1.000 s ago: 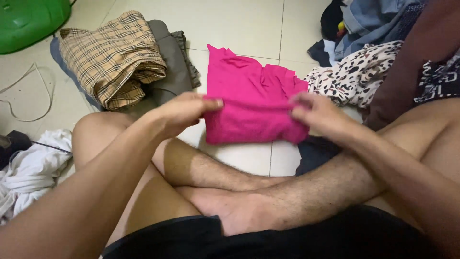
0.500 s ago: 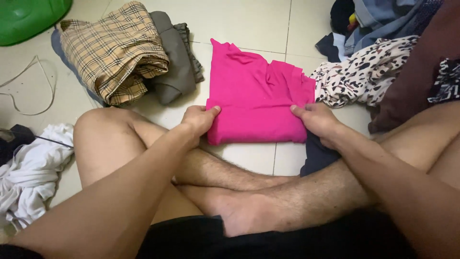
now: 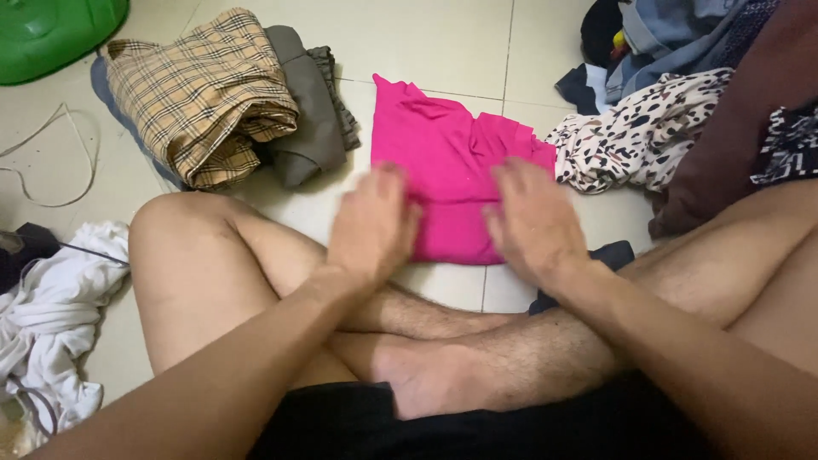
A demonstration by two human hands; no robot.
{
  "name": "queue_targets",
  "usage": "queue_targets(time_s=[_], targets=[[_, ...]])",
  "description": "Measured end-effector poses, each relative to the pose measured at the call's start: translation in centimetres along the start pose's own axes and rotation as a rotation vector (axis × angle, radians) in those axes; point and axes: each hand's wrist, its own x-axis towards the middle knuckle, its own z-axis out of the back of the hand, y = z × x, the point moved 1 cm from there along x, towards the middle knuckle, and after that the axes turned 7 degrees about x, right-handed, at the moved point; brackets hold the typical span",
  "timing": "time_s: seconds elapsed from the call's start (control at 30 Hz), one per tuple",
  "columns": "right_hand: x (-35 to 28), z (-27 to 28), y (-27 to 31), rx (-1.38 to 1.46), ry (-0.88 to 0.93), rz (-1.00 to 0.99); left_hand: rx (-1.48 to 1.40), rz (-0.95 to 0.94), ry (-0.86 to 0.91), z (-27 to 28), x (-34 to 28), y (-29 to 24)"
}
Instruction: Folding various items of clothing including a plaid shirt, a pink t-shirt, and patterned pants while sitting on the floor.
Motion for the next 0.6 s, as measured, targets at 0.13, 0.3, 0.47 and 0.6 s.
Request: queue_targets(time_s=[0.13,0.3,0.47,0.6], targets=[[-0.9,-2.0,2.1,-0.023,0.478,0.278,0.175,-0.365,0.556,-1.6,-0.9,-1.4],[-0.3,-0.8,0.2,-0.299,0.871,-0.007,0.403,-0.247,0.86,-1.8,-0.2,-1.0],[-1.6,-3.6,-3.9,-0.313,0.789,-0.021,0.341,-0.259,0.8,-3.2,0.2,0.5],[-1.5,-1.1,-3.5,-0.229,0.675,0.105,0.205,-0.301,0.754,-1.2,0.8,2.2]])
